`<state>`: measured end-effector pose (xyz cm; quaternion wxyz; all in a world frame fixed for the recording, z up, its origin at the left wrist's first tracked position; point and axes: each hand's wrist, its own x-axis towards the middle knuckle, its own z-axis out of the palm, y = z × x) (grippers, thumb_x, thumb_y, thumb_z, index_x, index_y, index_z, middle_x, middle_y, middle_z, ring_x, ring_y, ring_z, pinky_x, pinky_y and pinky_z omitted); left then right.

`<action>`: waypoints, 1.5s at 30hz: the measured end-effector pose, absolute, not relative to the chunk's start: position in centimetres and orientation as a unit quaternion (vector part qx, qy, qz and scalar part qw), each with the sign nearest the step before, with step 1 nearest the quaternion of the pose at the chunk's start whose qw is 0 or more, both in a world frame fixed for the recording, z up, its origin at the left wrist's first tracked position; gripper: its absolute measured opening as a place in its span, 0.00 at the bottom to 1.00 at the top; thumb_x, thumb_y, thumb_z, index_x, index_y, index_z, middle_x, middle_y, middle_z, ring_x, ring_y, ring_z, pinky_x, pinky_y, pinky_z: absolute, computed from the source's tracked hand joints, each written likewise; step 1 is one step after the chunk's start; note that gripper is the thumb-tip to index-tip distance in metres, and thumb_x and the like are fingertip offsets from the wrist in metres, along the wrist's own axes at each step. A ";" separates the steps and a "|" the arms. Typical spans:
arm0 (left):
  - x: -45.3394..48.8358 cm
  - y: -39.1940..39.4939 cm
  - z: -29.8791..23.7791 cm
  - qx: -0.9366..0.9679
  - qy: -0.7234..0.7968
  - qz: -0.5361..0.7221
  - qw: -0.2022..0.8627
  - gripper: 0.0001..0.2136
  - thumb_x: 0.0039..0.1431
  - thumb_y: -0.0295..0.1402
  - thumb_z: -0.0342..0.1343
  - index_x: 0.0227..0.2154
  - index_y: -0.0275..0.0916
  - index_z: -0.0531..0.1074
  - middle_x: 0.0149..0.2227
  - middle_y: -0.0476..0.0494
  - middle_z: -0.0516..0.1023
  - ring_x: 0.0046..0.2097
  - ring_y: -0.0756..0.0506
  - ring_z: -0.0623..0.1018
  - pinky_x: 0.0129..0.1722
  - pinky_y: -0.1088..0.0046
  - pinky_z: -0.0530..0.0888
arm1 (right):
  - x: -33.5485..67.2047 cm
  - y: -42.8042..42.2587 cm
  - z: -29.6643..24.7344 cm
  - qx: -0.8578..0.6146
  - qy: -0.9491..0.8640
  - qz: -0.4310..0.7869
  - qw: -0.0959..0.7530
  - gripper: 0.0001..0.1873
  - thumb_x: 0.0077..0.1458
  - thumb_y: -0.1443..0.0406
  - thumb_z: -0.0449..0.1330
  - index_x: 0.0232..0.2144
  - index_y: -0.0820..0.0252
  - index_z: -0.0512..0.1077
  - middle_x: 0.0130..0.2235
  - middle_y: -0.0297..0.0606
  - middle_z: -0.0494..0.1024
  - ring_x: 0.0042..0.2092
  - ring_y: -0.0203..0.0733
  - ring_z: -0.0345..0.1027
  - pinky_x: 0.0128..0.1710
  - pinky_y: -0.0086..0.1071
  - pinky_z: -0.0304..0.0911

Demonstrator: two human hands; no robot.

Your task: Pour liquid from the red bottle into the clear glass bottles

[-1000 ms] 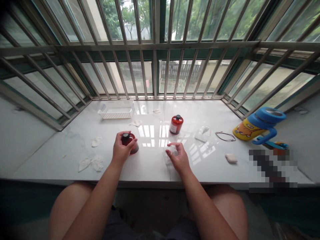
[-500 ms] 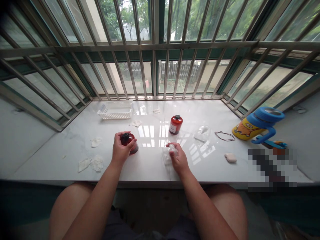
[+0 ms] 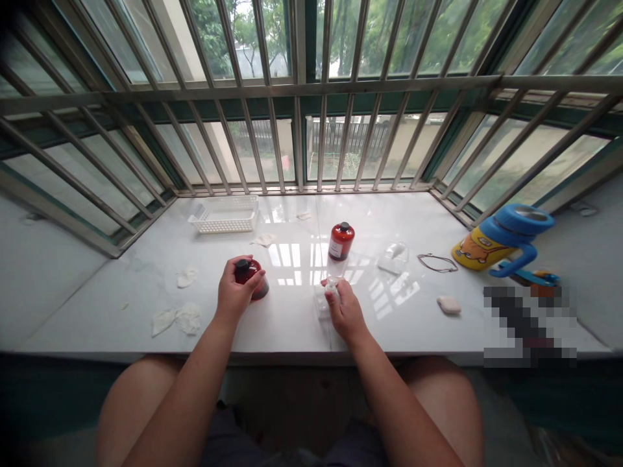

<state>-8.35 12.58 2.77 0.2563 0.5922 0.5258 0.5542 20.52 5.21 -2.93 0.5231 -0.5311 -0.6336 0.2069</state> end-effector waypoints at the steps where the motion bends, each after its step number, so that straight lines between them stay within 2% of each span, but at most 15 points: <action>1: -8.3 12.6 2.8 0.586 0.530 0.554 0.261 0.22 0.54 0.43 0.73 0.48 0.45 0.75 0.56 0.42 0.80 0.56 0.38 0.80 0.59 0.55 0.76 | 20.5 5.2 -2.9 -0.532 -0.638 0.203 0.519 0.22 0.74 0.46 0.49 0.52 0.51 0.74 0.51 0.44 0.79 0.55 0.53 0.74 0.58 0.45 0.69; 5: -8.2 12.6 2.7 0.577 0.534 0.555 0.272 0.23 0.53 0.43 0.73 0.49 0.46 0.74 0.56 0.42 0.81 0.54 0.39 0.81 0.57 0.57 0.77 | 20.5 5.2 -2.9 -0.538 -0.636 0.195 0.519 0.27 0.73 0.42 0.45 0.49 0.51 0.75 0.49 0.44 0.79 0.53 0.53 0.75 0.55 0.45 0.70; 9: -8.2 12.5 2.8 0.574 0.535 0.558 0.271 0.22 0.53 0.42 0.73 0.48 0.46 0.73 0.56 0.42 0.81 0.54 0.39 0.81 0.57 0.57 0.77 | 20.3 5.2 -2.7 -0.554 -0.595 0.242 0.530 0.26 0.64 0.41 0.62 0.52 0.51 0.70 0.51 0.43 0.81 0.50 0.53 0.77 0.51 0.44 0.72; 11: -8.2 12.5 2.8 0.574 0.535 0.556 0.274 0.22 0.53 0.42 0.73 0.48 0.45 0.73 0.56 0.42 0.81 0.55 0.39 0.81 0.58 0.57 0.77 | 20.2 5.1 -2.5 -0.565 -0.584 0.255 0.524 0.25 0.63 0.44 0.66 0.52 0.51 0.70 0.50 0.43 0.81 0.47 0.52 0.78 0.50 0.43 0.73; 16: -8.2 12.4 3.0 0.577 0.537 0.551 0.273 0.22 0.53 0.43 0.72 0.48 0.45 0.74 0.56 0.41 0.80 0.55 0.39 0.81 0.58 0.57 0.77 | 20.2 5.0 -2.2 -0.556 -0.613 0.225 0.515 0.19 0.70 0.46 0.57 0.50 0.50 0.73 0.51 0.43 0.80 0.53 0.54 0.75 0.56 0.47 0.69; 23: -8.1 12.4 3.0 0.579 0.543 0.546 0.266 0.22 0.53 0.43 0.72 0.49 0.45 0.75 0.56 0.42 0.81 0.54 0.39 0.81 0.57 0.58 0.77 | 20.4 5.1 -2.8 -0.527 -0.639 0.207 0.521 0.23 0.75 0.46 0.46 0.50 0.49 0.74 0.52 0.43 0.79 0.55 0.54 0.74 0.58 0.46 0.68; 30: -8.2 12.5 3.0 0.576 0.544 0.548 0.268 0.22 0.53 0.43 0.73 0.48 0.46 0.76 0.55 0.43 0.81 0.53 0.39 0.81 0.56 0.59 0.77 | 20.3 5.0 -3.0 -0.546 -0.625 0.204 0.519 0.28 0.74 0.43 0.43 0.53 0.51 0.73 0.52 0.45 0.78 0.53 0.53 0.75 0.57 0.47 0.69; 33: -8.2 12.5 2.9 0.579 0.542 0.549 0.266 0.22 0.53 0.44 0.73 0.48 0.45 0.75 0.55 0.43 0.81 0.54 0.39 0.81 0.57 0.58 0.77 | 20.4 5.1 -2.9 -0.553 -0.621 0.206 0.515 0.28 0.72 0.40 0.47 0.52 0.51 0.73 0.51 0.45 0.79 0.52 0.54 0.75 0.56 0.47 0.70; 37: -8.2 12.5 2.9 0.580 0.538 0.550 0.267 0.22 0.53 0.44 0.73 0.48 0.45 0.75 0.56 0.42 0.81 0.55 0.39 0.80 0.57 0.58 0.77 | 20.4 5.2 -2.9 -0.561 -0.593 0.238 0.527 0.28 0.61 0.40 0.66 0.51 0.51 0.71 0.51 0.44 0.81 0.50 0.54 0.77 0.51 0.46 0.72; 39: -8.2 12.5 2.9 0.579 0.541 0.548 0.267 0.22 0.53 0.44 0.72 0.48 0.45 0.75 0.56 0.42 0.81 0.55 0.38 0.81 0.57 0.58 0.77 | 20.3 5.3 -2.9 -0.569 -0.580 0.253 0.526 0.29 0.57 0.43 0.70 0.51 0.50 0.70 0.51 0.44 0.82 0.49 0.54 0.78 0.50 0.45 0.73; 45: -8.2 12.5 2.8 0.582 0.543 0.547 0.258 0.22 0.53 0.45 0.72 0.48 0.45 0.75 0.55 0.42 0.81 0.54 0.38 0.81 0.56 0.58 0.78 | 20.2 5.1 -2.4 -0.573 -0.581 0.251 0.520 0.21 0.64 0.46 0.64 0.51 0.51 0.73 0.50 0.43 0.81 0.49 0.53 0.77 0.53 0.46 0.72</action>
